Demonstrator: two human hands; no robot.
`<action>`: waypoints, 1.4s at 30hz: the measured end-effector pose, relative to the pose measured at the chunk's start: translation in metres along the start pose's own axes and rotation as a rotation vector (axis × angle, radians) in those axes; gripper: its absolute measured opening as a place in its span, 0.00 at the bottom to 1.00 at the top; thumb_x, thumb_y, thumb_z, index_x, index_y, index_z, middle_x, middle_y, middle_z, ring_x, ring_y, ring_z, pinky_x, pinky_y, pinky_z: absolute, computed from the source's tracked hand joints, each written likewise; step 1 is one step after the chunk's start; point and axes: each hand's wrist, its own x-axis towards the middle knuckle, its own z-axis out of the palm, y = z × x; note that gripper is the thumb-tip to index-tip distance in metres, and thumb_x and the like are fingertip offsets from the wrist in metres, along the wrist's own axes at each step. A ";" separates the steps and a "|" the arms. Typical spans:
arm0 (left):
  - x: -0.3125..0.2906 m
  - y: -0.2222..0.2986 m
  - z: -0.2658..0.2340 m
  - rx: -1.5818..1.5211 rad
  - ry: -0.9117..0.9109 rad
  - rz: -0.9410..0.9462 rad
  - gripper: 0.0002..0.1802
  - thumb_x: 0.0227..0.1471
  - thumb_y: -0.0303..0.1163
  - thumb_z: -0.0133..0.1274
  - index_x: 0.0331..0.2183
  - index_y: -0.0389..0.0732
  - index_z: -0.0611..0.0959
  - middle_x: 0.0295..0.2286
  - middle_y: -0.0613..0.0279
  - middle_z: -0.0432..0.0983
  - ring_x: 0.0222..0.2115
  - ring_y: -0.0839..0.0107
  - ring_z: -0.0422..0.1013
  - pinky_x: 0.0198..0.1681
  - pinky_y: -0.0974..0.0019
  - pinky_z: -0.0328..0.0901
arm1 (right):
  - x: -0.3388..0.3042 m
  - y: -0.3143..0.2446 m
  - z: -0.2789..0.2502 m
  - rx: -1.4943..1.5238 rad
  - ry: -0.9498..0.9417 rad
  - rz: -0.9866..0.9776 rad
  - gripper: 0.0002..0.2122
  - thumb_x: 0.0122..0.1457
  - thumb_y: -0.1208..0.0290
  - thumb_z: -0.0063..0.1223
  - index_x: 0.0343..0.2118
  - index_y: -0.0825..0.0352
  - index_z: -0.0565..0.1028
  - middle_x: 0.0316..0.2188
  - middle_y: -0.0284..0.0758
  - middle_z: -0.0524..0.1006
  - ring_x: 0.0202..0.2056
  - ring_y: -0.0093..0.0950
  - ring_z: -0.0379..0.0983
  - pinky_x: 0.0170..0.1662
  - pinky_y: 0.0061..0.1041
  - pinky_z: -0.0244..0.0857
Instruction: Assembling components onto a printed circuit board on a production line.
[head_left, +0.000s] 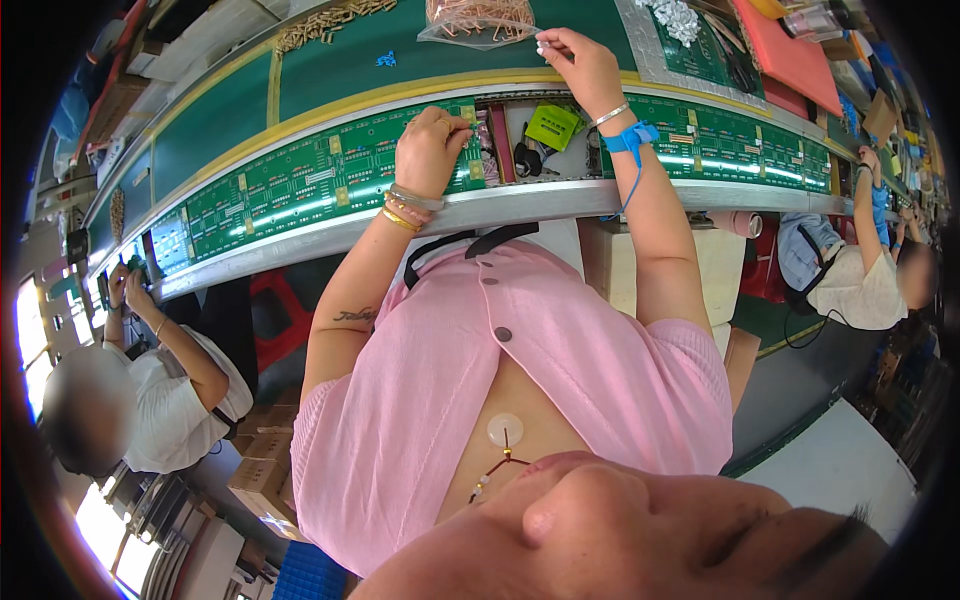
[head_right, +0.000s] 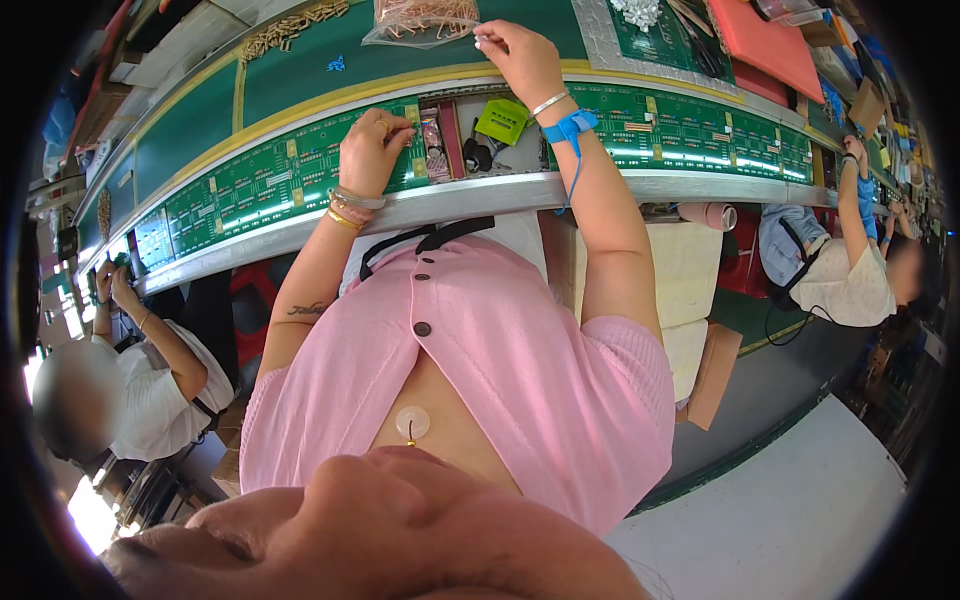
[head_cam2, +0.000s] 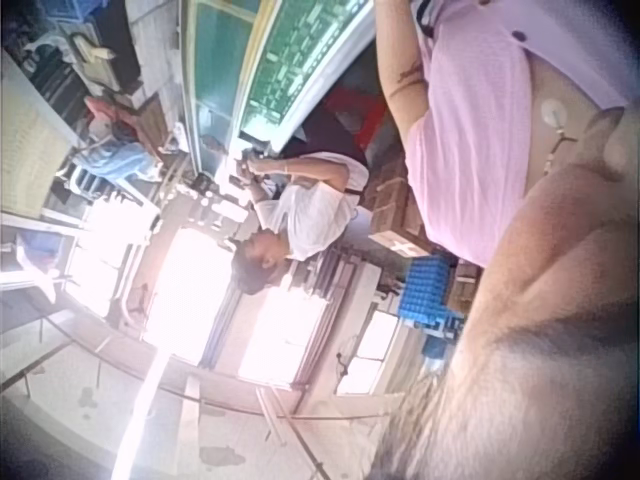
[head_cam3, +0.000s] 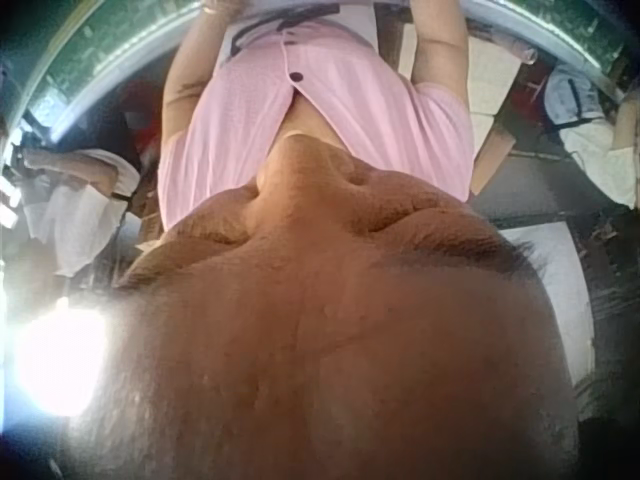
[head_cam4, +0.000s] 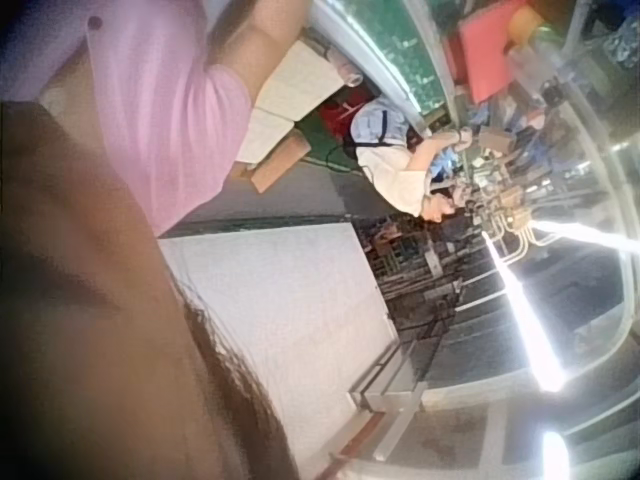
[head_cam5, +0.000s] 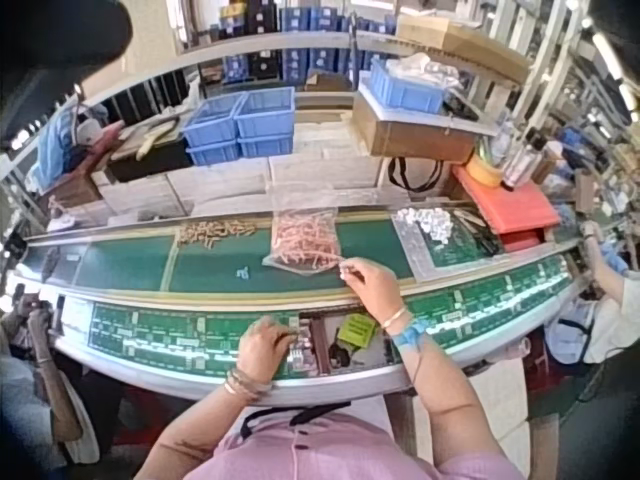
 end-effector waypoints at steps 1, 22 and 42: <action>0.000 0.001 0.001 0.009 0.010 -0.005 0.05 0.40 0.29 0.58 0.24 0.39 0.81 0.24 0.60 0.72 0.24 0.62 0.70 0.28 0.64 0.65 | -0.001 -0.001 0.001 -0.002 0.002 0.000 0.07 0.51 0.68 0.54 0.34 0.60 0.76 0.24 0.32 0.77 0.26 0.28 0.74 0.28 0.22 0.66; -0.077 -0.136 -0.152 0.950 0.047 -0.515 0.35 0.50 0.57 0.43 0.44 0.33 0.74 0.51 0.48 0.61 0.52 0.45 0.54 0.52 0.50 0.55 | -0.041 -0.073 0.050 -0.165 -0.386 -0.215 0.04 0.45 0.72 0.55 0.25 0.64 0.74 0.26 0.33 0.68 0.35 0.33 0.64 0.37 0.29 0.62; -0.095 -0.104 -0.127 0.868 -0.067 -0.479 0.40 0.52 0.58 0.39 0.46 0.26 0.70 0.52 0.46 0.59 0.54 0.44 0.50 0.53 0.49 0.54 | 0.037 -0.027 0.057 -0.641 -0.082 0.048 0.10 0.48 0.60 0.54 0.21 0.62 0.76 0.21 0.37 0.76 0.26 0.37 0.73 0.27 0.35 0.67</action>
